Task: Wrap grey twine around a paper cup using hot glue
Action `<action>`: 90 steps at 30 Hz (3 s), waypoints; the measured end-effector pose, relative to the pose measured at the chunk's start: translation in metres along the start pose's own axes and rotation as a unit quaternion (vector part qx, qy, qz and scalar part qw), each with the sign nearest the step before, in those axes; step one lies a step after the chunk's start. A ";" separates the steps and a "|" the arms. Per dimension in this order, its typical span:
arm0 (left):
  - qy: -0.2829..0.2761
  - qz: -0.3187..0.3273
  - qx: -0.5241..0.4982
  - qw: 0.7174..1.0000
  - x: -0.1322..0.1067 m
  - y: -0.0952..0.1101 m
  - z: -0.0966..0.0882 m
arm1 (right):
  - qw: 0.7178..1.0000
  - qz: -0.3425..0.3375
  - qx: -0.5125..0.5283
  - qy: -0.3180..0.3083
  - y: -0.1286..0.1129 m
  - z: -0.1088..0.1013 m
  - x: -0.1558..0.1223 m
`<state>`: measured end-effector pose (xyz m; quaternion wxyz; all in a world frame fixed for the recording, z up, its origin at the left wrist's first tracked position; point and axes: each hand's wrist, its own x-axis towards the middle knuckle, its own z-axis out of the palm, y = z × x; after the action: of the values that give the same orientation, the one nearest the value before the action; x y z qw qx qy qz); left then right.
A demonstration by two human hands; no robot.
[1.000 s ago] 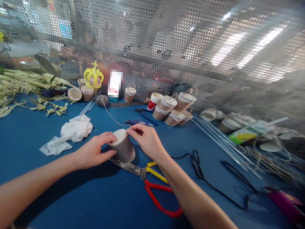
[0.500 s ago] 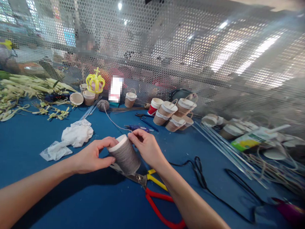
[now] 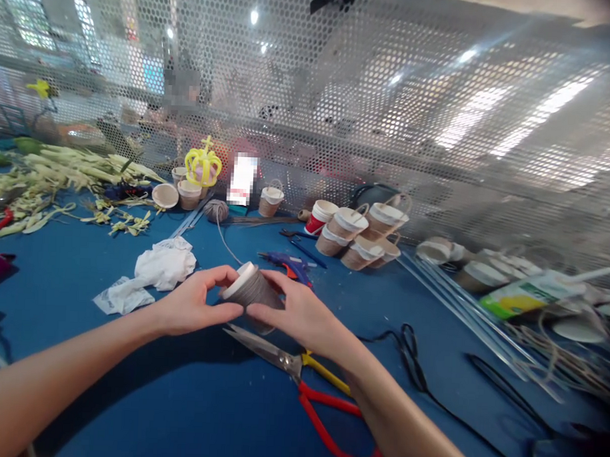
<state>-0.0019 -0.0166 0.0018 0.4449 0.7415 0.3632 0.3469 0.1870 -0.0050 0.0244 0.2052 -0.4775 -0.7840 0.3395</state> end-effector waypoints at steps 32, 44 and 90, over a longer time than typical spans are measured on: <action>0.112 -0.036 -0.005 0.993 0.007 -0.013 -0.005 | 0.982 -0.026 0.095 -0.160 -0.016 -0.024 -0.013; 0.146 0.043 0.131 0.980 0.004 -0.011 -0.004 | 0.986 -0.020 0.037 -0.159 -0.020 -0.031 -0.018; 0.001 0.068 0.176 0.982 -0.006 -0.007 0.015 | 0.998 0.012 -0.051 -0.030 -0.027 -0.016 0.030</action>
<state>0.0061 -0.0249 -0.0110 0.2826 0.8308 0.3677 0.3078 0.1668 0.0182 0.0552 0.1526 -0.4860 -0.8007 0.3154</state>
